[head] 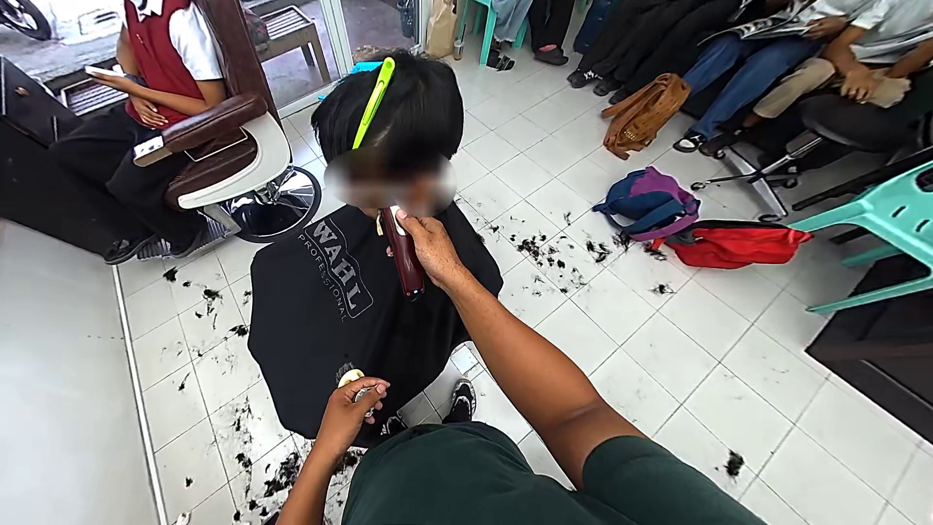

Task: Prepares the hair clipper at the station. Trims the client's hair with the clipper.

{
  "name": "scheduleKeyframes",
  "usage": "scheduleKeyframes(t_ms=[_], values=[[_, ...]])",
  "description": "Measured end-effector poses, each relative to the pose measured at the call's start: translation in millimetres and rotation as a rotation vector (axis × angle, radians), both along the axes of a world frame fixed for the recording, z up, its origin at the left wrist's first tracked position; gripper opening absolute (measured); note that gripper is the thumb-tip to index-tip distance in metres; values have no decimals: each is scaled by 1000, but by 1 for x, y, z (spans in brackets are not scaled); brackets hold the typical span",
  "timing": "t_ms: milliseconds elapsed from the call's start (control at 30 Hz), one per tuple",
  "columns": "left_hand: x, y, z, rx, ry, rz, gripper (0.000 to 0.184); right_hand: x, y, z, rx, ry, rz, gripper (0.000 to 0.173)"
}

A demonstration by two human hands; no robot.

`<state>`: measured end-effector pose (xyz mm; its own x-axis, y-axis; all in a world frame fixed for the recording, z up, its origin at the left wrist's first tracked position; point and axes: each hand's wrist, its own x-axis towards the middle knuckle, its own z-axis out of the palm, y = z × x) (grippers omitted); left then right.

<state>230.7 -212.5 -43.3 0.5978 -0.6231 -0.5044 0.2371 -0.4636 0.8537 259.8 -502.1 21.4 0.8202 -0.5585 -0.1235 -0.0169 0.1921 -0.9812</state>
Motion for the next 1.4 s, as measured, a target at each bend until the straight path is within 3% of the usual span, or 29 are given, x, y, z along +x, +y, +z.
scheduleKeyframes(t_ms=[467,567,667,833,900,1400], values=[[-1,-2,4,3,5,-9,15,-3,-3,1,25,-5,-4,42],[-2,-1,4,4,12,-4,15,-16,-1,-3,-15,-8,125,40],[-1,2,5,-2,5,8,15,-33,3,-6,-74,104,246,56],[-1,4,5,17,5,-7,16,-22,3,-6,-119,137,62,42],[0,2,5,14,-2,-9,16,-14,-2,-4,-100,110,15,43],[-1,2,4,1,-4,-10,15,-9,-16,-5,-112,93,-4,42]])
